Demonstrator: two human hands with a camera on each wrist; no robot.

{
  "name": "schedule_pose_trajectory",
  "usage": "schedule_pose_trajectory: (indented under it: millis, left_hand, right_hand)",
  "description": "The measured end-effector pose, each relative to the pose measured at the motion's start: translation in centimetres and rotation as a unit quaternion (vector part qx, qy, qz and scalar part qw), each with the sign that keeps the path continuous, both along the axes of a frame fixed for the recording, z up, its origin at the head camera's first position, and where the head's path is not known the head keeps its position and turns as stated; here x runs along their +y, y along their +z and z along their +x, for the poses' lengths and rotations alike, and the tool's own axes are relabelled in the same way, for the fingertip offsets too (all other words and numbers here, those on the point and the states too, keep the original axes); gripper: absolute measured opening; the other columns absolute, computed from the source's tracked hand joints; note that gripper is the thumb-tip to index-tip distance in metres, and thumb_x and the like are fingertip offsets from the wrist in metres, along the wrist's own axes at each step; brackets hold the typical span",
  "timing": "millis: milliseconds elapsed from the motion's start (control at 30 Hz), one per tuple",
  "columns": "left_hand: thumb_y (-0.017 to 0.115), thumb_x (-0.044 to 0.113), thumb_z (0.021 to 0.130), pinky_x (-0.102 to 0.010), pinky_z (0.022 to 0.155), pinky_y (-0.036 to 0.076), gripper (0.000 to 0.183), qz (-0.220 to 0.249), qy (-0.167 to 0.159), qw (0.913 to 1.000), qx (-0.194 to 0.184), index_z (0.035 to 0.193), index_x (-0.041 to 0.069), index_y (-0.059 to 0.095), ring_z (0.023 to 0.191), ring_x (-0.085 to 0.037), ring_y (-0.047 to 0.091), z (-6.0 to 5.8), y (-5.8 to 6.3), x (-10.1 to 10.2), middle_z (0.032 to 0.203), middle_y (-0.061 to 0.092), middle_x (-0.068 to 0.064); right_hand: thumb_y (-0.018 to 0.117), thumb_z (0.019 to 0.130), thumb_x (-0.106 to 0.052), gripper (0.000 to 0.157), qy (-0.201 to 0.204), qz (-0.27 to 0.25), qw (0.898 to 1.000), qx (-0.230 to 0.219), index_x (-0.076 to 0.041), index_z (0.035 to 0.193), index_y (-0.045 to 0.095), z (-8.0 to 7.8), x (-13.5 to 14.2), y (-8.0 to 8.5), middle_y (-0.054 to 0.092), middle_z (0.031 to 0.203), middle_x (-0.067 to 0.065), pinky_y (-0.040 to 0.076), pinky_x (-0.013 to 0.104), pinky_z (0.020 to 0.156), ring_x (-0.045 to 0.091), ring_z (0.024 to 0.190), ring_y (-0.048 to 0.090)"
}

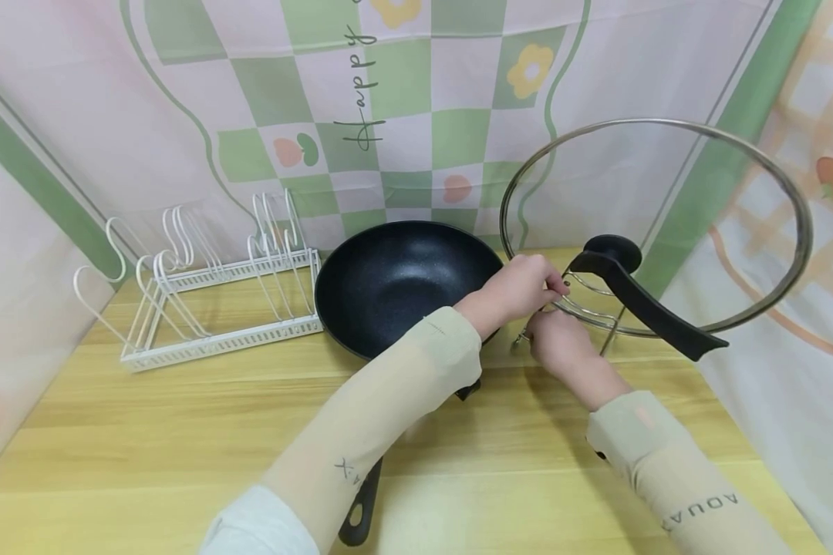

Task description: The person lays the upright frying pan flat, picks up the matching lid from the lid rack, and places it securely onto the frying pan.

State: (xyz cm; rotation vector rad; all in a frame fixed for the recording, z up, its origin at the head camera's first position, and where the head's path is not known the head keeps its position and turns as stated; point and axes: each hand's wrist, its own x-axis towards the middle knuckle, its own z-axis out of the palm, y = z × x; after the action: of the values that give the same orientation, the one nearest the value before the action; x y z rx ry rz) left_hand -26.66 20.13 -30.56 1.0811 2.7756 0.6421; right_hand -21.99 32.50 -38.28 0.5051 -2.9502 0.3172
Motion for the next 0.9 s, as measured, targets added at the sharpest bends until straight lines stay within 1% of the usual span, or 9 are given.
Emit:
schedule_pose_trajectory:
  millis: [167,367,433,500,600,700,733,900]
  left_hand:
    - [0.065,0.022,0.103,-0.006,0.087,0.041,0.021,0.004,-0.001,0.9999,-0.011,0.118,0.028,0.079,0.111,0.005,0.06,0.09,-0.03,-0.12,0.116,0.071,0.019]
    - [0.064,0.021,0.103,-0.006,0.086,0.042,0.021,0.008,-0.005,0.9997,-0.025,0.116,0.027,0.079,0.109,0.005,0.061,0.13,-0.04,-0.26,0.115,0.071,0.019]
    - [0.064,0.022,0.103,-0.006,0.085,0.042,0.02,0.007,-0.007,0.9996,-0.027,0.115,0.027,0.079,0.108,0.005,0.061,0.13,-0.07,-0.33,0.113,0.071,0.019]
    - [0.064,0.022,0.103,-0.006,0.085,0.042,0.019,0.005,-0.01,0.9996,-0.026,0.114,0.026,0.08,0.108,0.004,0.061,0.14,-0.08,-0.43,0.112,0.072,0.018]
    - [0.064,0.022,0.103,-0.006,0.084,0.042,0.019,0.001,-0.018,0.9996,-0.021,0.113,0.025,0.08,0.107,0.004,0.062,0.17,-0.06,-0.63,0.111,0.072,0.017]
    - [0.064,0.021,0.103,-0.006,0.084,0.043,0.018,-0.002,-0.023,0.9996,-0.016,0.112,0.025,0.08,0.106,0.003,0.062,0.19,-0.02,-0.81,0.11,0.072,0.017]
    - [0.064,0.021,0.103,-0.006,0.084,0.043,0.018,-0.002,-0.023,0.9996,-0.017,0.111,0.025,0.08,0.106,0.003,0.062,0.18,-0.03,-0.85,0.11,0.072,0.017]
    - [0.063,0.019,0.104,-0.007,0.083,0.043,0.019,-0.001,-0.021,0.9995,-0.023,0.11,0.025,0.08,0.105,0.003,0.062,0.18,-0.08,-0.91,0.108,0.072,0.017]
  right_hand:
    - [0.062,0.083,0.006,0.035,0.002,-0.008,1.0,-0.013,-0.016,0.059,0.048,0.15,-0.15,0.06,0.051,0.061,-0.004,0.039,0.037,0.055,0.02,0.061,0.046]
    - [0.061,0.084,0.006,0.039,0.001,-0.011,1.0,-0.026,-0.017,0.058,0.044,0.37,-0.5,0.32,0.046,0.058,-0.005,0.036,0.034,0.056,0.018,0.061,0.043]
    - [0.062,0.084,0.006,0.038,0.004,-0.015,0.999,-0.029,-0.016,0.058,0.046,0.44,-0.53,0.27,0.048,0.059,-0.005,0.038,0.035,0.057,0.018,0.062,0.044]
    - [0.062,0.083,0.006,0.034,0.006,-0.018,0.999,-0.03,-0.016,0.06,0.051,0.46,-0.56,0.19,0.054,0.062,-0.005,0.042,0.036,0.058,0.018,0.064,0.048]
    - [0.062,0.083,0.006,0.031,0.006,-0.02,0.999,-0.034,-0.015,0.061,0.055,0.48,-0.62,0.13,0.058,0.065,-0.005,0.045,0.038,0.059,0.018,0.064,0.05]
    - [0.062,0.083,0.006,0.03,0.006,-0.02,0.999,-0.033,-0.015,0.062,0.058,0.51,-0.77,0.17,0.059,0.065,-0.005,0.045,0.038,0.059,0.018,0.063,0.05]
    - [0.062,0.083,0.006,0.031,0.007,-0.019,0.999,-0.034,-0.015,0.061,0.057,0.55,-0.84,0.2,0.057,0.063,-0.005,0.044,0.037,0.058,0.018,0.062,0.049]
    - [0.063,0.084,0.005,0.031,0.013,-0.016,0.999,-0.026,-0.015,0.061,0.058,0.73,-0.99,0.28,0.058,0.063,-0.005,0.046,0.039,0.058,0.018,0.064,0.051]
